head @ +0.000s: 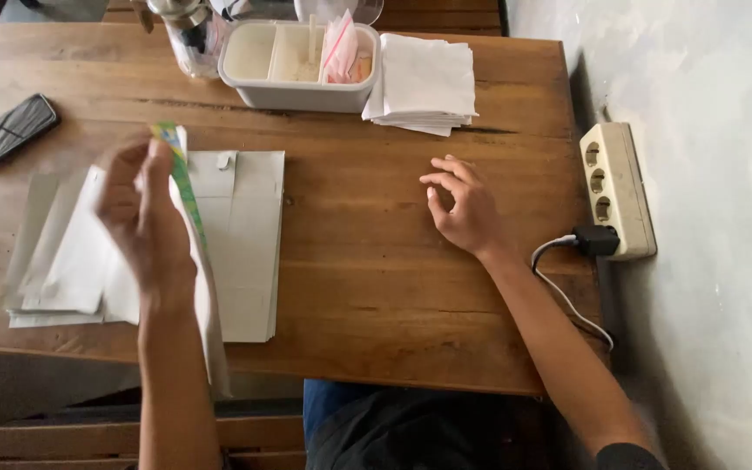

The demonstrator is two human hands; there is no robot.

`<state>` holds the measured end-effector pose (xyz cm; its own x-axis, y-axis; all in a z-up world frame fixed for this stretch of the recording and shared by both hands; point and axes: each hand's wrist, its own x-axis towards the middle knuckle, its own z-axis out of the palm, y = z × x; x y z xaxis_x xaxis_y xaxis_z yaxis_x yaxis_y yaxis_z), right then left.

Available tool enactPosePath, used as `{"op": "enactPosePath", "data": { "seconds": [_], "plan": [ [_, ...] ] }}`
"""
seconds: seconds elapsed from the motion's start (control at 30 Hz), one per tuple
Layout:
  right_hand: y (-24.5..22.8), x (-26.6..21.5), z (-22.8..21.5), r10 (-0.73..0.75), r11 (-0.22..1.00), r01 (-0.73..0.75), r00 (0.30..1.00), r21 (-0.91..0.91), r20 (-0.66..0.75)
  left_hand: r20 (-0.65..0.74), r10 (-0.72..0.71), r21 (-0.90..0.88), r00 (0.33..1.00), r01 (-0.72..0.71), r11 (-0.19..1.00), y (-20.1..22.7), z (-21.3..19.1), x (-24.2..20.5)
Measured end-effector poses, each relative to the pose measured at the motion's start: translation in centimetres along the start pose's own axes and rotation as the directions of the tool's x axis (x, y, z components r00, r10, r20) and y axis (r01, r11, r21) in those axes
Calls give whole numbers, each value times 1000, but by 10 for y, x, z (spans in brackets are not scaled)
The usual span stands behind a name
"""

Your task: The person assembles flat paper pouches by folding along pre-scored lines and securing edges with green patterned tape. They handle each pouch one at a time, pressing the tape to adhere the sides and then folding the bottom flaps to form the base. The finished pouches are stacked on the table.

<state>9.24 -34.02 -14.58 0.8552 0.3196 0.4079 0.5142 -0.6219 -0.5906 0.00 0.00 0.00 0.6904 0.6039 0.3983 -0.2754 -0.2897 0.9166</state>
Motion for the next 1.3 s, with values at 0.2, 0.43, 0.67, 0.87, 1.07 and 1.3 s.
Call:
{"op": "enactPosePath", "data": {
  "seconds": [0.2,0.43,0.67,0.87,1.07,1.3],
  "plan": [
    [-76,-8,-22,-22,914,4,999,406,39,329,554,128,765,-617,776,90,13,-41],
    [21,-51,-3,709,357,-718,625,597,327,874,366,-238,318,-377,895,93,43,-135],
    [-7,-58,-67,532,634,-394,847,665,-5,824,565,-439,-56,-694,571,41,26,-189],
    [-97,-71,-82,808,416,-670,582,615,89,866,496,-385,67,-544,746,9,8,-188],
    [-79,-91,-58,709,569,-480,698,667,-103,899,386,-269,206,-435,860,4,-4,-179],
    [-90,-93,-56,788,528,-492,587,692,-184,944,270,-190,192,-352,917,7,-22,-166]
  ]
}}
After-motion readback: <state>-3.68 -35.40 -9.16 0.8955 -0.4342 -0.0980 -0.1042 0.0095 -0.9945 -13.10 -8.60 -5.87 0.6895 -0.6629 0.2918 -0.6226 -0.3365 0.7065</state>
